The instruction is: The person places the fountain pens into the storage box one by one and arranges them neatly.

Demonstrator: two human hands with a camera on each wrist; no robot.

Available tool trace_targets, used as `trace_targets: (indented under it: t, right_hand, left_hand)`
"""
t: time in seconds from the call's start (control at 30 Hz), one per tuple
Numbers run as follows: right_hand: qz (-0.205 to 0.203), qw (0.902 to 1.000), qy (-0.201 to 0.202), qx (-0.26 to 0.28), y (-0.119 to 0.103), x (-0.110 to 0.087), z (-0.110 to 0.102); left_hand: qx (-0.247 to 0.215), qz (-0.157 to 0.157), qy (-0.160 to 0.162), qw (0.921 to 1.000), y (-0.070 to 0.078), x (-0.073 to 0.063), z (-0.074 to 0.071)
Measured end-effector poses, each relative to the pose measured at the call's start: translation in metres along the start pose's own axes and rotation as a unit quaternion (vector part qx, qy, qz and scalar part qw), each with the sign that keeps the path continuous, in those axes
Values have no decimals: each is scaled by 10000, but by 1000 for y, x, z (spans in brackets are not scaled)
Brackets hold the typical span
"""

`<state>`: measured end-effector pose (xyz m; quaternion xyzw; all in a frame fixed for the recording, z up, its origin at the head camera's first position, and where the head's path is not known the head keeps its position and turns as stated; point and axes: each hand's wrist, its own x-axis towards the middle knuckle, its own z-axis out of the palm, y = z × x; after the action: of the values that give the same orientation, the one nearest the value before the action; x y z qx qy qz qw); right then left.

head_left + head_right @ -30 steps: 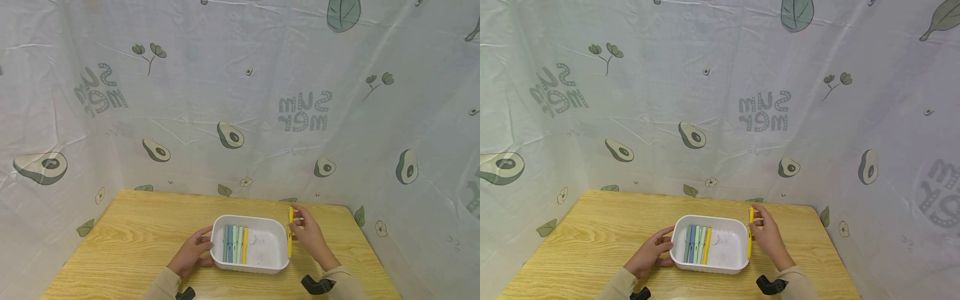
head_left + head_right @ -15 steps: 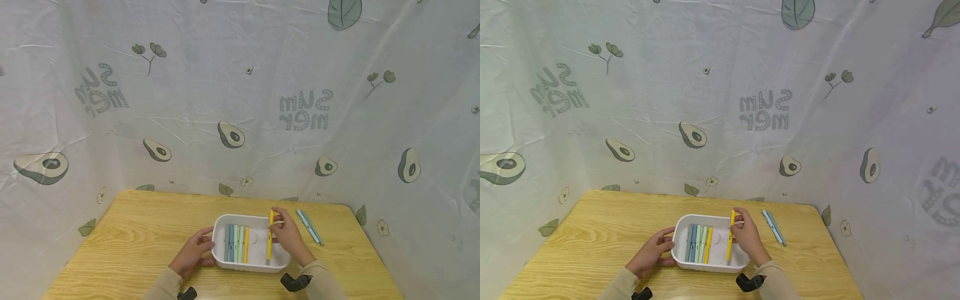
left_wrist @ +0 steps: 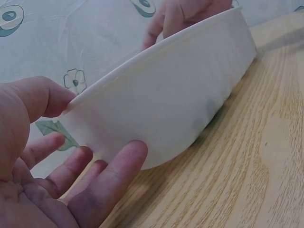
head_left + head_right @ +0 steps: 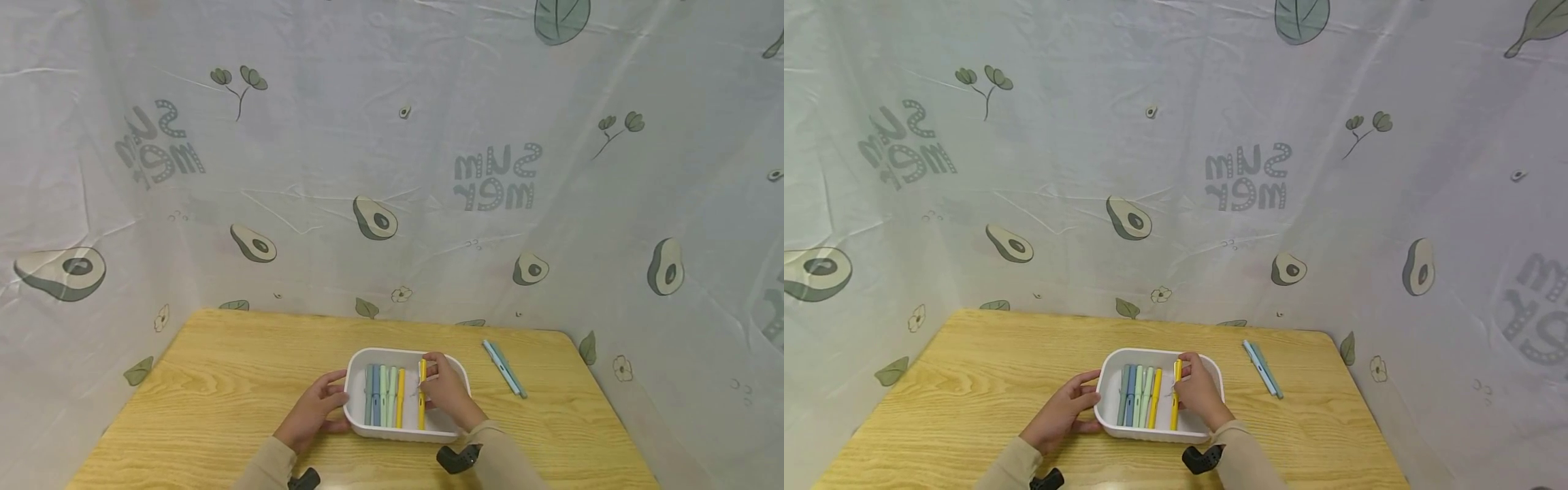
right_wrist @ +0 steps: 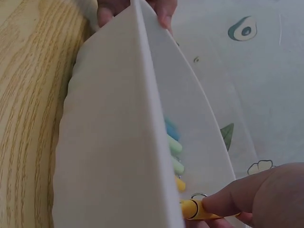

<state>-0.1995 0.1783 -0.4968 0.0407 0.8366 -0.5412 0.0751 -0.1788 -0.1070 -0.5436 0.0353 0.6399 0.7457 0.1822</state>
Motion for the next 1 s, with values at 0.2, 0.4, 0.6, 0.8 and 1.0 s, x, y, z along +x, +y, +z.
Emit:
trace_targets:
  t: [0.2, 0.4, 0.6, 0.8, 1.0]
  right_hand:
    - [-20, 9999, 37, -161, 2, 3, 5]
    - [-337, 9973, 123, -646, 2, 2, 5]
    - [-391, 9945, 75, -964, 2, 2, 4]
    - [-164, 9907, 28, -1353, 2, 1, 1]
    - [37, 9905, 87, -1375, 0, -2, 3]
  left_hand:
    - [14, -2, 0, 10000, 0, 0, -1]
    - [33, 40, -26, 10000, 0, 0, -1]
    - [54, 43, -21, 10000, 0, 0, -2]
    - [36, 28, -33, 10000, 0, 0, -2]
    - [35, 17, -17, 10000, -2, 0, -1]
